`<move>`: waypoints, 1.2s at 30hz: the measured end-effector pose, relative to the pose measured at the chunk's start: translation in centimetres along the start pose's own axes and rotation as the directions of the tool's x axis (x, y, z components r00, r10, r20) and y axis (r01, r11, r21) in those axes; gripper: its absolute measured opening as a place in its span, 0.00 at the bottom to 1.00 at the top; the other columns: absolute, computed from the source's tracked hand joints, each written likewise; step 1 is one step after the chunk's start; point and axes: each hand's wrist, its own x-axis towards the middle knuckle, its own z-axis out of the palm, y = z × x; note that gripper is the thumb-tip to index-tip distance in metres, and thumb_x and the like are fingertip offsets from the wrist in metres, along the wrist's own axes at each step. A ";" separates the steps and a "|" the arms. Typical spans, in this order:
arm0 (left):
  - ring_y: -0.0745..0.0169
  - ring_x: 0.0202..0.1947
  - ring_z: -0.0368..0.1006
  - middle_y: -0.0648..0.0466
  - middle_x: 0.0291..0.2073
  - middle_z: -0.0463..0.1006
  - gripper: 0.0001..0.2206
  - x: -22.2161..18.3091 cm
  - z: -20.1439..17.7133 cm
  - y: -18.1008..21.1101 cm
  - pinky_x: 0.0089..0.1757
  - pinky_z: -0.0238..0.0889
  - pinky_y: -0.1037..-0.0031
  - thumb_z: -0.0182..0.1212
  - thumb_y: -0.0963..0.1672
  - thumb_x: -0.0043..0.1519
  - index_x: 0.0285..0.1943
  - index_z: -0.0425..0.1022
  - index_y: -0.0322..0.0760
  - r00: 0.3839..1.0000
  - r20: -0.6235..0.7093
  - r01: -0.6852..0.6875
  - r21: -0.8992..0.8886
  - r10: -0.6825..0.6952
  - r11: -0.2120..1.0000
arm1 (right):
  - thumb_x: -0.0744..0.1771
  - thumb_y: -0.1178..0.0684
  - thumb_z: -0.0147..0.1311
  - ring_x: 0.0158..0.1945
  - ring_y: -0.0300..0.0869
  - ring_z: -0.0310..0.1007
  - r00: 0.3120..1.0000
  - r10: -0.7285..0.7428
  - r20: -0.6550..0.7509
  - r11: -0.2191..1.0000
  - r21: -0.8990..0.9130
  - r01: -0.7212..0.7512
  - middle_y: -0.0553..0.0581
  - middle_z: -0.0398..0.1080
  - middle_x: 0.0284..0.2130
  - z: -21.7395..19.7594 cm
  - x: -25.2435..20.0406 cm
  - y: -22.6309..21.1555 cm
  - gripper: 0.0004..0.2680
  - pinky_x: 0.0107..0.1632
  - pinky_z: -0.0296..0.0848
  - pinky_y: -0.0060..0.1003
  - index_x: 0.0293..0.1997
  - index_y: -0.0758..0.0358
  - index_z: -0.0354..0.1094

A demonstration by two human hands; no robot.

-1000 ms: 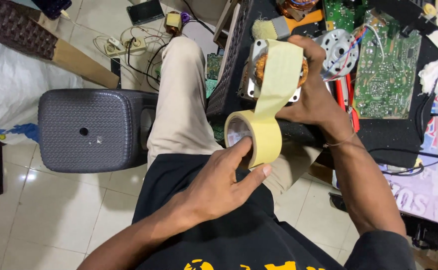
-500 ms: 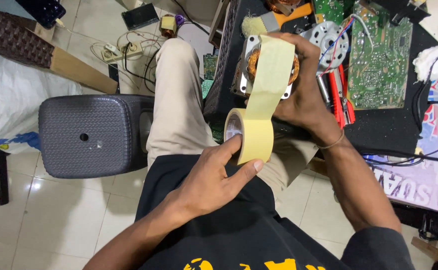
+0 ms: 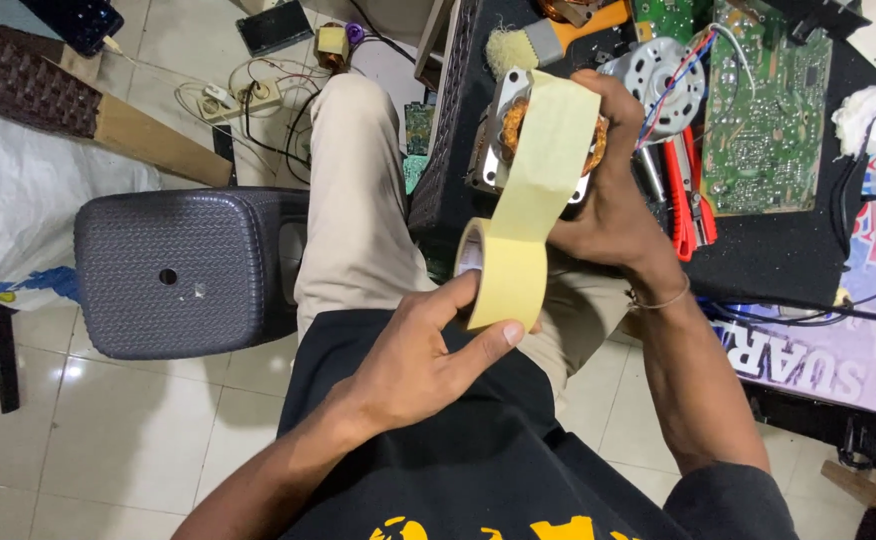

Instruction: A person is wrapping yellow adhesive tape around the copper windings of a transformer core to secure them, using a utility knife to cut the tape.

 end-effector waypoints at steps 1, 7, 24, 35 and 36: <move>0.73 0.40 0.72 0.60 0.41 0.82 0.15 0.0 0.0 0.0 0.43 0.66 0.79 0.59 0.48 0.65 0.56 0.76 0.36 1.000 0.001 0.002 -0.003 -0.002 1.000 | 0.63 0.56 0.66 0.73 0.52 0.42 1.000 0.003 0.002 1.000 0.000 -0.003 0.61 0.42 0.65 -0.2 0.0 -0.2 0.36 0.79 0.49 0.48 0.73 0.58 0.35; 0.72 0.38 0.69 0.61 0.38 0.79 0.14 0.2 0.0 -0.1 0.41 0.63 0.79 0.58 0.48 0.66 0.54 0.74 0.35 1.000 0.004 -0.007 -0.036 0.007 0.999 | 0.66 0.35 0.46 0.68 0.50 0.45 0.970 0.243 0.011 0.935 0.263 -0.237 0.60 0.40 0.64 1.0 0.6 -3.5 0.32 0.71 0.56 0.44 0.73 0.57 0.33; 0.69 0.52 0.77 0.55 0.50 0.83 0.18 0.8 1.0 -1.0 0.52 0.69 0.77 0.55 0.49 0.67 0.60 0.75 0.34 0.996 -0.058 -0.073 -0.101 0.067 0.992 | 0.70 0.34 0.40 0.47 0.46 0.63 0.767 -0.040 -0.641 0.999 -0.017 0.037 0.57 0.61 0.43 5.7 4.0 0.7 0.17 0.51 0.67 0.45 0.50 0.59 0.59; 0.65 0.41 0.76 0.53 0.43 0.81 0.14 0.4 1.2 -1.2 0.43 0.69 0.74 0.56 0.47 0.66 0.54 0.71 0.34 0.982 -0.126 -0.145 0.001 0.144 0.989 | 0.71 0.36 0.36 0.41 0.45 0.67 0.678 -0.073 -0.732 0.992 -0.123 -0.026 0.58 0.66 0.38 6.1 4.4 1.0 0.18 0.39 0.70 0.41 0.48 0.62 0.63; 0.64 0.32 0.73 0.54 0.36 0.79 0.11 0.4 1.1 -1.0 0.36 0.67 0.73 0.56 0.47 0.66 0.49 0.69 0.35 0.981 -0.109 -0.152 0.072 0.160 0.986 | 0.70 0.38 0.37 0.40 0.45 0.67 0.666 -0.047 -0.744 0.995 -0.091 -0.032 0.58 0.66 0.38 6.0 4.2 1.6 0.16 0.36 0.73 0.40 0.49 0.62 0.63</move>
